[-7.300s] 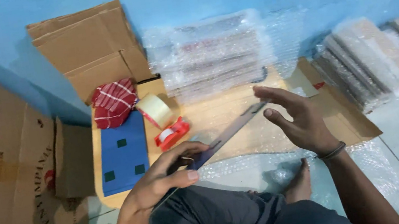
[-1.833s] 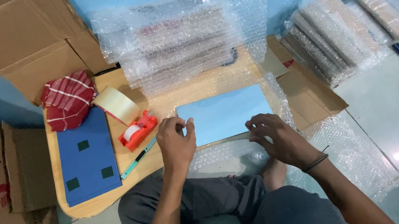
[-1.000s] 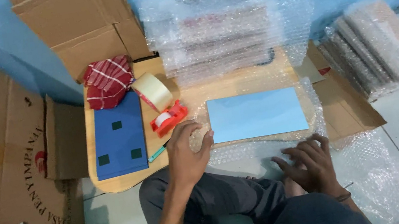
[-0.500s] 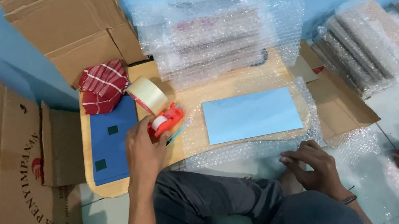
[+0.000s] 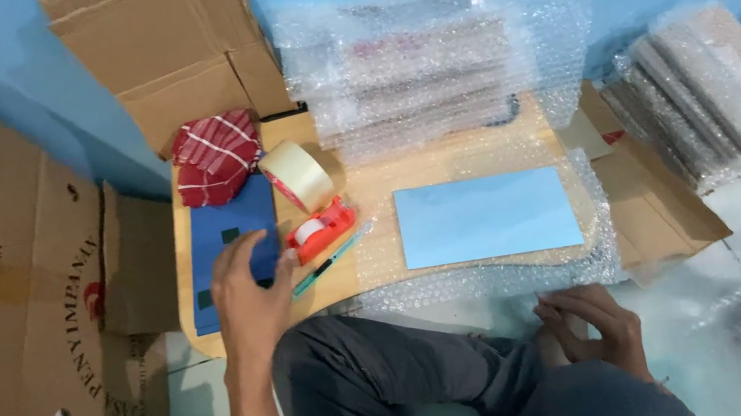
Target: Cleaning a blue rectangular object with a cloth and then wrapping it in bubble wrap and securing it with tape.
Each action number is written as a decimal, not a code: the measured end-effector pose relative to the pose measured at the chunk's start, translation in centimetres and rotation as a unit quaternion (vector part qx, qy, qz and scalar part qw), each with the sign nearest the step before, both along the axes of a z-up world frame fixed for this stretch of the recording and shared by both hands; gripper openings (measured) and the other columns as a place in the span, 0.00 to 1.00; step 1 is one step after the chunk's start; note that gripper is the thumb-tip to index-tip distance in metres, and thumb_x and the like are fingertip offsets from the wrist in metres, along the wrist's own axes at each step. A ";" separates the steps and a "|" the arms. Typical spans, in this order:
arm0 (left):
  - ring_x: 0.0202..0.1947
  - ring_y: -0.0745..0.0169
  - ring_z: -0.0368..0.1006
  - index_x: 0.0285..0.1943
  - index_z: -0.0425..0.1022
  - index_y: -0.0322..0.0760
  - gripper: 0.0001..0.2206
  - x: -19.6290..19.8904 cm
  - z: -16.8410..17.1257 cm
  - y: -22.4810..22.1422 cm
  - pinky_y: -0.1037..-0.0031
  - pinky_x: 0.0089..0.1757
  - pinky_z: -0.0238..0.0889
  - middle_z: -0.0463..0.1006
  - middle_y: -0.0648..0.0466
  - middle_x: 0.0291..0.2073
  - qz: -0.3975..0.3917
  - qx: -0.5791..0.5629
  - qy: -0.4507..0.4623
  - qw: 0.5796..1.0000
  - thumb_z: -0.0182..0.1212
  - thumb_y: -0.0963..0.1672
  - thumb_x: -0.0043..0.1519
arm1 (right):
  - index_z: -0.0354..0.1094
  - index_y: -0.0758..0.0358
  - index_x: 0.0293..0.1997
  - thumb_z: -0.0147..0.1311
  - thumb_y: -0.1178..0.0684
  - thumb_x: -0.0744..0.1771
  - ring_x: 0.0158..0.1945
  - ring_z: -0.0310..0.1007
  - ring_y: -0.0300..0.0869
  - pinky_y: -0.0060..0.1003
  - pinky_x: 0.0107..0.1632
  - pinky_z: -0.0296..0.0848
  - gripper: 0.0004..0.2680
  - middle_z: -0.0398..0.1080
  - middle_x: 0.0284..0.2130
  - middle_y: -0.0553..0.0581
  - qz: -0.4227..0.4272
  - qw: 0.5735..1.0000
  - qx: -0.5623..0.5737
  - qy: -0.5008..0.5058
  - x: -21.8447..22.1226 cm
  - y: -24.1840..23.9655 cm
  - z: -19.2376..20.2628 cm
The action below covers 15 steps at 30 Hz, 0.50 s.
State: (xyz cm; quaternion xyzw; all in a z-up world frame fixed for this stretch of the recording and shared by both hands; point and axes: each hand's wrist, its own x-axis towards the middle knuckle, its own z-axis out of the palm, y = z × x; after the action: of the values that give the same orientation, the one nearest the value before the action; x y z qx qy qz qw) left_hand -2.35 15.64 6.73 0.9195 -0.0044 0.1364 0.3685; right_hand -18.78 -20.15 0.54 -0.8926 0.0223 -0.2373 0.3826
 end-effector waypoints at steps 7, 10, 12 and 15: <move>0.64 0.30 0.64 0.65 0.74 0.39 0.18 10.0 -2.2 4.4 0.44 0.59 0.60 0.72 0.37 0.60 -0.004 0.038 0.028 0.999 0.62 0.46 0.67 | 0.79 0.60 0.41 0.69 0.63 0.57 0.39 0.78 0.41 0.35 0.44 0.76 0.12 0.79 0.35 0.53 0.028 0.999 0.024 0.002 0.8 0.3 -2.7; 0.61 0.17 0.63 0.63 0.76 0.29 0.19 17.3 -8.4 5.9 0.38 0.58 0.58 0.69 0.26 0.60 -0.061 0.140 -0.156 0.976 0.67 0.42 0.64 | 0.79 0.60 0.42 0.69 0.63 0.57 0.39 0.79 0.41 0.35 0.45 0.76 0.12 0.78 0.35 0.53 0.021 0.999 0.029 0.016 -1.4 -0.6 -3.6; 0.68 0.33 0.58 0.67 0.77 0.42 0.24 21.7 -11.8 6.8 0.51 0.59 0.56 0.61 0.39 0.73 -0.079 0.238 -0.120 0.961 0.64 0.47 0.59 | 0.79 0.59 0.43 0.68 0.63 0.57 0.40 0.79 0.41 0.35 0.46 0.76 0.13 0.78 0.35 0.52 0.021 0.999 0.036 0.016 -2.2 -1.4 -3.8; 0.35 0.36 0.74 0.45 0.87 0.52 0.10 22.8 -12.8 7.3 0.53 0.36 0.67 0.83 0.43 0.41 -0.010 0.328 -0.153 0.932 0.63 0.48 0.59 | 0.79 0.59 0.42 0.68 0.63 0.58 0.35 0.79 0.39 0.32 0.39 0.76 0.11 0.80 0.33 0.53 -0.016 0.999 0.029 -0.002 -3.5 -1.1 -2.9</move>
State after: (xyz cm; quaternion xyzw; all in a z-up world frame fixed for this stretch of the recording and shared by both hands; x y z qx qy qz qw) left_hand 20.45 22.93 -6.06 0.9572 -0.1141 0.2628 0.0423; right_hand -22.31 -21.28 -2.33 -0.8802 0.0425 -0.2440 0.4049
